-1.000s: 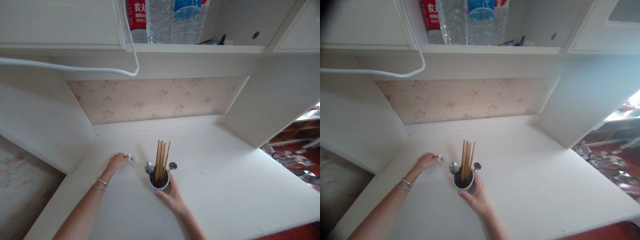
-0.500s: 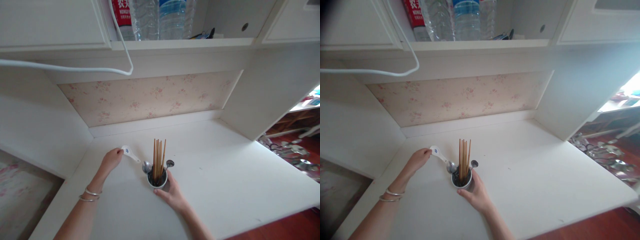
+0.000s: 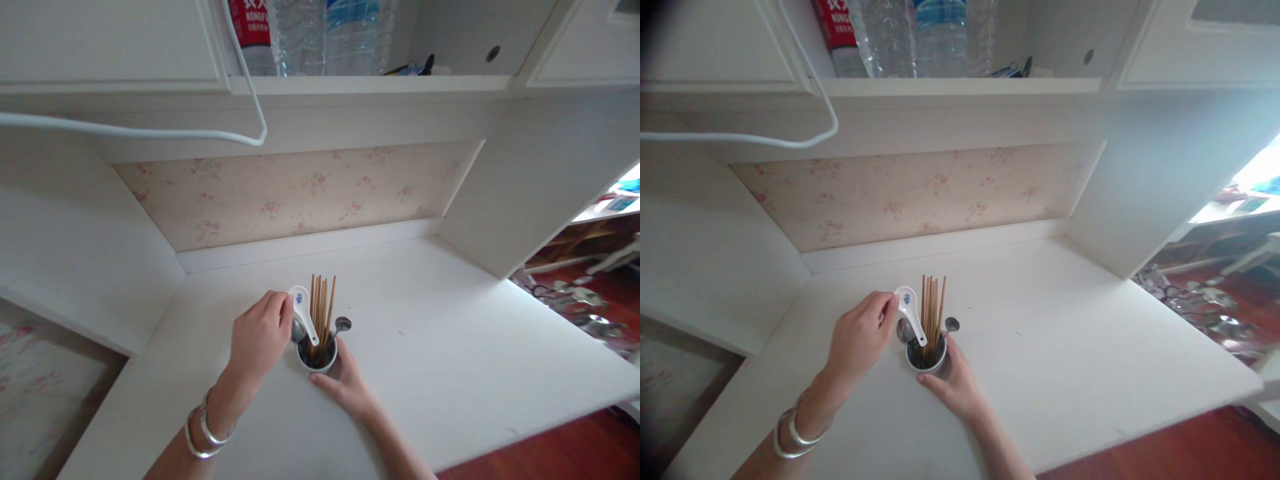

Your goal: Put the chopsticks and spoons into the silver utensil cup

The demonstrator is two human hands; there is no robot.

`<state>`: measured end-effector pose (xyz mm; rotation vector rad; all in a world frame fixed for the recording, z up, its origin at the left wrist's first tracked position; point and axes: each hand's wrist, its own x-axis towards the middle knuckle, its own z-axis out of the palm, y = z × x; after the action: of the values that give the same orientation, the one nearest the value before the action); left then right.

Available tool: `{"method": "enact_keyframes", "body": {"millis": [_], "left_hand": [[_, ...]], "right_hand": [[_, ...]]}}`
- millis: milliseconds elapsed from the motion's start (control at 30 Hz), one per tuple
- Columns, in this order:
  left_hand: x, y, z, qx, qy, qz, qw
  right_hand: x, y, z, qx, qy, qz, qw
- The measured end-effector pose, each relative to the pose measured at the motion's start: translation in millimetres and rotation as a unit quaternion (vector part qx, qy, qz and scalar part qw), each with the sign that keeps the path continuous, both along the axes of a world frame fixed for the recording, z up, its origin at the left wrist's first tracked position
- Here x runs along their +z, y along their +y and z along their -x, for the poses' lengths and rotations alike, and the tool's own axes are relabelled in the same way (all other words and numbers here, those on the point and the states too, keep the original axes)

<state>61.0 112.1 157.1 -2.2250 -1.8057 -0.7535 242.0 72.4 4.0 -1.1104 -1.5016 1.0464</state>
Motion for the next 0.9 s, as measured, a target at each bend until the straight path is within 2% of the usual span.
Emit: {"method": "enact_keyframes", "body": {"millis": [100,200,367,533,633,733,800,900], "left_hand": [[-20.3,-6.2,-10.4,-0.011,0.023,-0.001,1.0],[-34.1,-13.8,-15.6,-0.028,0.025,-0.004,0.999],[-48.6,-23.4,-19.3,-0.033,0.039,0.01,0.999],[-56.8,-26.6,-18.5,-0.03,0.028,0.04,0.998],[-58.7,-30.8,-14.4,-0.049,-0.025,0.064,0.996],[-60.1,-39.1,-5.7,-0.076,-0.118,0.08,0.987],[-62.9,-45.2,2.6,-0.079,-0.188,0.1,0.974],[-74.1,-50.0,17.7,-0.047,-0.288,0.159,0.943]], "right_hand": [[-1.1,-0.2,0.0,0.009,-0.004,0.0,1.0],[-1.5,0.3,0.6,0.007,0.005,-0.004,1.0],[-3.1,1.0,1.0,0.016,0.012,-0.004,1.0],[-4.5,-0.2,1.8,0.015,0.013,0.002,1.0],[-0.5,-2.7,5.7,0.001,0.0,-0.006,1.0],[4.3,-5.5,14.2,-0.052,-0.03,-0.026,0.998],[5.5,-6.3,22.3,-0.099,-0.052,-0.027,0.993],[3.9,-5.4,34.8,-0.153,-0.057,-0.016,0.986]]}}
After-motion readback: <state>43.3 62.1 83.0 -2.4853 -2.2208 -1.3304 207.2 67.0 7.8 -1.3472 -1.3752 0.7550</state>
